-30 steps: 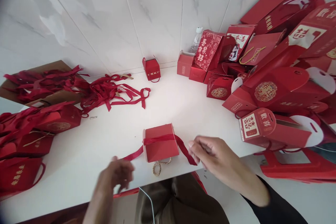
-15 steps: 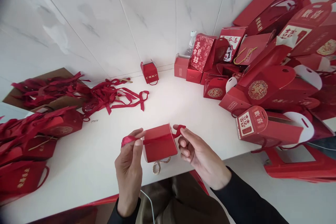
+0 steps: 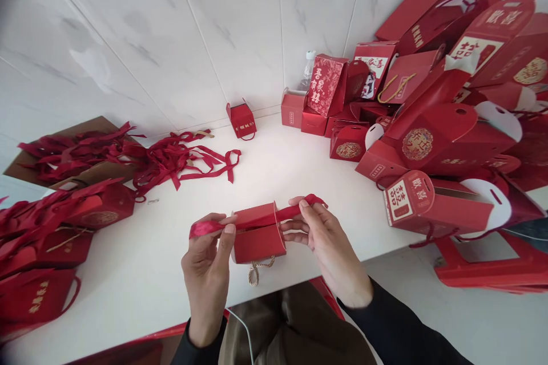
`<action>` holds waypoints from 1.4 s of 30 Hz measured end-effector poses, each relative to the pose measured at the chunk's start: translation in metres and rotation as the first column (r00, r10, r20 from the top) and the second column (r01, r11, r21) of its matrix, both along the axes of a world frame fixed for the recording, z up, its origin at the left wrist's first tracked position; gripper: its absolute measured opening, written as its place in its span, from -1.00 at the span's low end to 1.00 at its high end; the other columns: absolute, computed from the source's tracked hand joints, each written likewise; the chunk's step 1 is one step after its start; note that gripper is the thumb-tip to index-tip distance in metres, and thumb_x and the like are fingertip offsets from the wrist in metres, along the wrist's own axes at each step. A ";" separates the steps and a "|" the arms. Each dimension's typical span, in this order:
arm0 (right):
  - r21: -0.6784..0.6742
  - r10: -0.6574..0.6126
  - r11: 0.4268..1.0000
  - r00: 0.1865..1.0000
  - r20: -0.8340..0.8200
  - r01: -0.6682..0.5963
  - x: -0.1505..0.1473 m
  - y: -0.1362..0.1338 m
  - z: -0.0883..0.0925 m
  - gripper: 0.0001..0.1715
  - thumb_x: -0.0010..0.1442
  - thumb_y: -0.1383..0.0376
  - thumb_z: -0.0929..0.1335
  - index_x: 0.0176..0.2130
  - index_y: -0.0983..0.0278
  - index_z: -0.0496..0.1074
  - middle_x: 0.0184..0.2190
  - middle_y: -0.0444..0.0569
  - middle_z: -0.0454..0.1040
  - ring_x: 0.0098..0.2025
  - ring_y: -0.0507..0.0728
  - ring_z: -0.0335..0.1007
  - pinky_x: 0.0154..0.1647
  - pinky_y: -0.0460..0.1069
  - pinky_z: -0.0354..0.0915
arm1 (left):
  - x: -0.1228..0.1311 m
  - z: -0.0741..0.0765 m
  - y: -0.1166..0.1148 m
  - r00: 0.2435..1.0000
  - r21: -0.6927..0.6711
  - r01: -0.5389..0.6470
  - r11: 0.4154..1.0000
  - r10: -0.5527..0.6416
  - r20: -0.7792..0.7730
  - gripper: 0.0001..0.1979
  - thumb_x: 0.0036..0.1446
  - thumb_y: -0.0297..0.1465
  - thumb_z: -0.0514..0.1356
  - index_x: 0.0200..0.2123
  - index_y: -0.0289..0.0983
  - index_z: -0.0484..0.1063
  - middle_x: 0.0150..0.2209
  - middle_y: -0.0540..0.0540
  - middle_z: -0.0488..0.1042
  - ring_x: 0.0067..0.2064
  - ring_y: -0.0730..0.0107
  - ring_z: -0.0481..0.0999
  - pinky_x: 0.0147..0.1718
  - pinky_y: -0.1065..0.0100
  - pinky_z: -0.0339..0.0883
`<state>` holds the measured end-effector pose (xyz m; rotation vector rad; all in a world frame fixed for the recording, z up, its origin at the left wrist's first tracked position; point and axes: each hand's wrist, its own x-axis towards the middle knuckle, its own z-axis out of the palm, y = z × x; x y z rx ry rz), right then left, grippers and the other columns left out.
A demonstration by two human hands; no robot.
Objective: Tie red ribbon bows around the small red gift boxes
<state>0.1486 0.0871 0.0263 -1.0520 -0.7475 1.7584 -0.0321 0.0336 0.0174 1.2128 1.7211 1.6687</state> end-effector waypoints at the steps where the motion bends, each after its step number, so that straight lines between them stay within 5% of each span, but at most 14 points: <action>1: 0.024 -0.009 1.000 1.000 0.014 0.009 0.000 0.000 0.001 -0.60 0.23 -0.05 0.45 -0.10 0.17 0.49 -0.32 -0.07 0.53 -0.23 0.13 0.50 -0.24 0.00 0.44 | 0.000 0.000 0.001 1.000 -0.006 0.018 1.000 -0.018 0.010 -0.87 0.25 -0.27 0.27 -0.20 -0.10 0.63 -0.06 -0.06 0.56 0.07 0.25 0.49 0.03 0.23 0.40; 7: 0.206 -0.011 0.978 0.975 0.224 -0.036 -0.003 0.004 0.012 -0.58 0.30 -0.10 0.36 -0.13 0.18 0.46 -0.19 -0.02 0.55 -0.21 0.15 0.53 -0.16 0.06 0.47 | 0.001 0.008 0.007 0.992 -0.117 0.121 0.986 -0.124 -0.014 -0.86 0.23 -0.26 0.28 -0.23 -0.13 0.64 -0.15 -0.05 0.63 -0.03 0.29 0.54 -0.11 0.31 0.41; 13: 0.290 0.087 0.921 0.863 0.497 -0.259 -0.012 0.000 0.020 -0.55 0.38 -0.11 0.25 -0.23 0.17 0.44 -0.26 -0.05 0.53 -0.19 0.17 0.49 -0.09 0.08 0.42 | 0.010 0.010 0.015 0.941 -0.208 0.321 0.924 -0.337 -0.043 -0.77 0.26 -0.28 0.22 -0.41 -0.22 0.58 -0.42 -0.01 0.57 -0.37 0.40 0.46 -0.32 0.35 0.32; 17: 0.373 0.075 0.875 0.848 0.524 -0.308 -0.016 0.004 0.027 -0.58 0.42 -0.05 0.23 -0.20 0.16 0.47 -0.23 -0.06 0.55 -0.19 0.16 0.49 -0.16 0.04 0.41 | 0.011 0.016 0.021 0.959 -0.227 0.283 0.932 -0.267 0.098 -0.76 0.28 -0.23 0.19 -0.30 -0.23 0.58 -0.32 -0.05 0.59 -0.27 0.37 0.51 -0.26 0.35 0.36; 21: 0.539 -0.021 0.730 0.775 0.632 -0.420 -0.015 0.017 0.044 -0.70 0.43 0.09 0.27 -0.14 0.15 0.53 -0.11 -0.07 0.57 -0.03 0.14 0.48 0.01 0.00 0.36 | 0.012 0.030 0.028 0.945 -0.224 0.312 0.923 -0.327 -0.030 -0.77 0.31 -0.34 0.12 -0.36 -0.25 0.51 -0.40 -0.01 0.52 -0.35 0.41 0.43 -0.31 0.36 0.30; 27: 0.489 0.065 0.546 0.616 0.785 -0.681 -0.018 0.035 0.067 -0.73 0.42 0.25 0.27 -0.25 0.20 0.53 -0.29 -0.09 0.57 -0.26 0.11 0.49 -0.25 -0.02 0.36 | 0.021 0.034 0.034 0.853 -0.225 0.442 0.868 -0.485 -0.195 -0.85 0.18 -0.51 0.10 -0.43 -0.26 0.38 -0.47 0.00 0.43 -0.44 0.43 0.33 -0.43 0.37 0.21; 30: 0.472 0.077 0.380 0.536 0.841 -0.795 -0.019 0.040 0.071 -0.74 0.39 0.27 0.29 -0.29 0.22 0.52 -0.27 -0.02 0.52 -0.25 0.14 0.45 -0.18 0.05 0.37 | 0.021 0.030 0.033 0.883 -0.195 0.444 0.875 -0.464 -0.073 -0.87 0.17 -0.45 0.12 -0.44 -0.27 0.38 -0.47 -0.02 0.44 -0.42 0.39 0.37 -0.45 0.38 0.23; 32: 0.491 0.102 0.259 0.529 0.842 -0.832 -0.016 0.045 0.072 -0.81 0.34 0.32 0.31 -0.14 0.21 0.53 -0.09 0.05 0.50 -0.04 0.21 0.42 0.01 0.12 0.36 | 0.019 0.028 0.033 0.902 -0.201 0.429 0.881 -0.428 0.051 -0.78 0.24 -0.36 0.10 -0.46 -0.26 0.37 -0.52 0.00 0.41 -0.46 0.41 0.35 -0.49 0.39 0.20; 34: 0.495 0.126 0.179 0.519 0.845 -0.850 -0.012 0.050 0.073 -0.63 0.27 0.42 0.30 0.04 0.20 0.47 0.04 0.08 0.47 0.13 0.26 0.33 0.13 0.19 0.30 | 0.016 0.027 0.032 0.899 -0.231 0.437 0.869 -0.417 0.131 -0.68 0.29 -0.24 0.10 -0.47 -0.26 0.38 -0.57 0.03 0.37 -0.50 0.43 0.31 -0.51 0.39 0.17; 38: 0.452 0.054 0.175 0.467 0.882 -0.875 -0.006 0.062 0.068 -0.46 0.20 0.51 0.25 0.11 0.20 0.44 -0.10 0.07 0.53 -0.01 0.27 0.38 0.07 0.23 0.31 | 0.013 0.028 0.032 0.876 -0.278 0.481 0.831 -0.444 0.190 -0.52 0.31 -0.07 0.10 -0.52 -0.27 0.47 -0.58 -0.01 0.41 -0.52 0.43 0.33 -0.51 0.39 0.17; 42: 0.457 -0.112 0.198 0.443 0.890 -0.867 -0.001 0.064 0.063 -0.70 0.30 0.39 0.27 -0.08 0.23 0.55 -0.25 0.05 0.55 -0.12 0.27 0.39 0.03 0.23 0.26 | 0.012 0.030 0.032 0.867 -0.298 0.498 0.814 -0.460 0.192 -0.44 0.33 -0.04 0.06 -0.54 -0.26 0.56 -0.55 -0.07 0.51 -0.47 0.37 0.43 -0.41 0.35 0.29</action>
